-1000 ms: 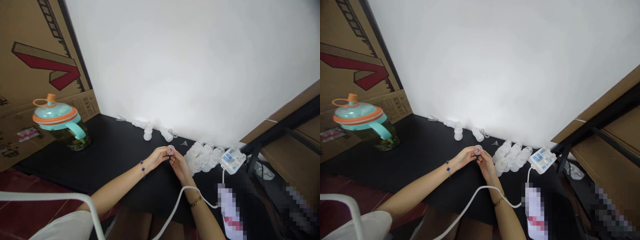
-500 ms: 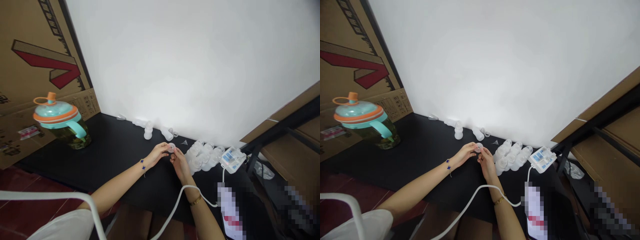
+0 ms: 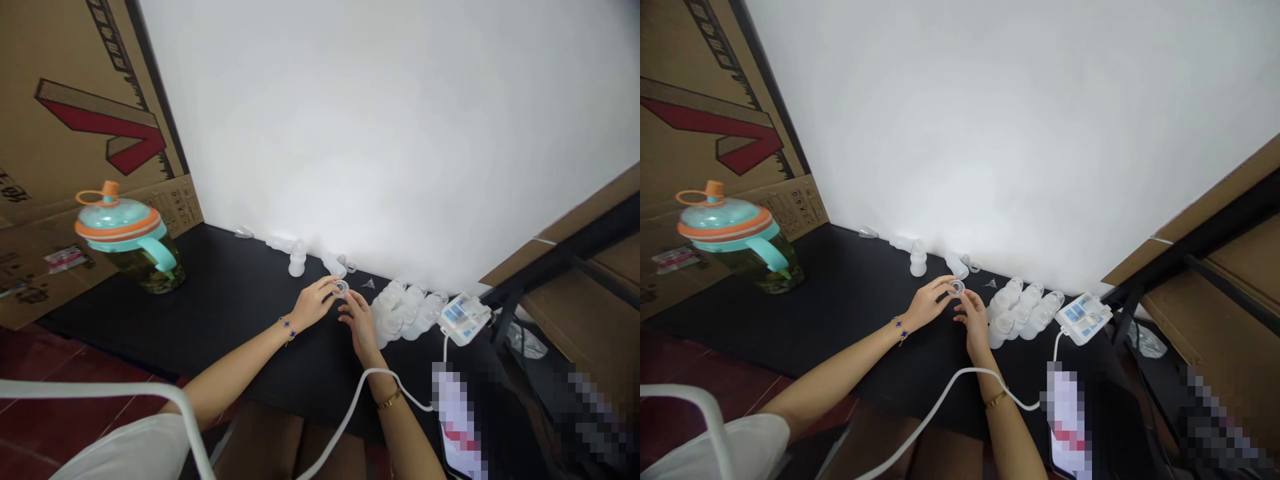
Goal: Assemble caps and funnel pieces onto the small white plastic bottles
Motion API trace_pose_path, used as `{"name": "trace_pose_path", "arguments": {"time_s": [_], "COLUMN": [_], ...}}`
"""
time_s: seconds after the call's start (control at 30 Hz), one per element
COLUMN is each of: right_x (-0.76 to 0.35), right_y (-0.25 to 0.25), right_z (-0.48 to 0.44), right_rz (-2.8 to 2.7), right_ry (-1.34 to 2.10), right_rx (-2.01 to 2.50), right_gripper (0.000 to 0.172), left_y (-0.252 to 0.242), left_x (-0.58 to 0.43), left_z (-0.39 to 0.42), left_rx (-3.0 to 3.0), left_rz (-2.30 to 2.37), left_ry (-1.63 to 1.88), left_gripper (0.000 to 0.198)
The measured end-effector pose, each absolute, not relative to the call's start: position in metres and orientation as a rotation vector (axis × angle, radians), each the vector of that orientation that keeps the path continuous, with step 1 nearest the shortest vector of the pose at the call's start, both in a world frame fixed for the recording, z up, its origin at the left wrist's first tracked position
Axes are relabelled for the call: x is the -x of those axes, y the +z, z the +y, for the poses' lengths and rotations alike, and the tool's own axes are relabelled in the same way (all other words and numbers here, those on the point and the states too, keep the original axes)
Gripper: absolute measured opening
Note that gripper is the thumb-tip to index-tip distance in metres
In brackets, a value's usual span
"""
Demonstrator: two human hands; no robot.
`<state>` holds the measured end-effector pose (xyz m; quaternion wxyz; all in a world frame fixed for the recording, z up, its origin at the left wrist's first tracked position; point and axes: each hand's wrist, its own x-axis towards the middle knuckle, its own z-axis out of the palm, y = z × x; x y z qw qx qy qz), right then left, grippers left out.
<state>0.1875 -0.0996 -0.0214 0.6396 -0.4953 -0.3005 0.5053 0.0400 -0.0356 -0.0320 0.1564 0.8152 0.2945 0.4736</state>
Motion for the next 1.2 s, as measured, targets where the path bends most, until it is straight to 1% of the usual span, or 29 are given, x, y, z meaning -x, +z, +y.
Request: {"name": "trace_pose_path", "arguments": {"time_s": [0.1,0.13,0.23,0.3,0.53,0.83,1.2], "right_x": [-0.188,-0.189,-0.191,-0.191,-0.189,-0.188,-0.186], "right_y": [-0.024,-0.024,-0.025,-0.026,-0.031,-0.031,-0.030], "right_z": [-0.098,-0.098,-0.097,-0.097,-0.096,-0.095,-0.099], "right_rz": [-0.697,-0.702,-0.723,-0.750,-0.919,-0.974,-1.031], "right_ry": [1.154,1.154,1.121,1.071,0.923,0.904,0.816], "right_rx": [1.138,1.142,1.161,1.175,1.225,1.213,1.259], "right_gripper": [0.042,0.042,0.041,0.041,0.044,0.047,0.043], "left_y": [-0.032,-0.030,-0.023,-0.020,-0.020,-0.020,-0.019], "left_x": [-0.042,-0.042,-0.042,-0.043,-0.048,-0.052,-0.052], "left_z": [-0.042,-0.044,-0.051,-0.053,-0.048,-0.050,-0.051], "left_rx": [-2.302,-2.261,-2.089,-1.957,-1.714,-1.517,-1.543], "left_rz": [0.774,0.755,0.727,0.744,0.818,0.718,0.745], "left_ry": [1.285,1.255,1.170,1.154,1.151,1.141,1.186], "left_gripper": [0.020,0.024,0.048,0.055,0.035,0.037,0.031]}}
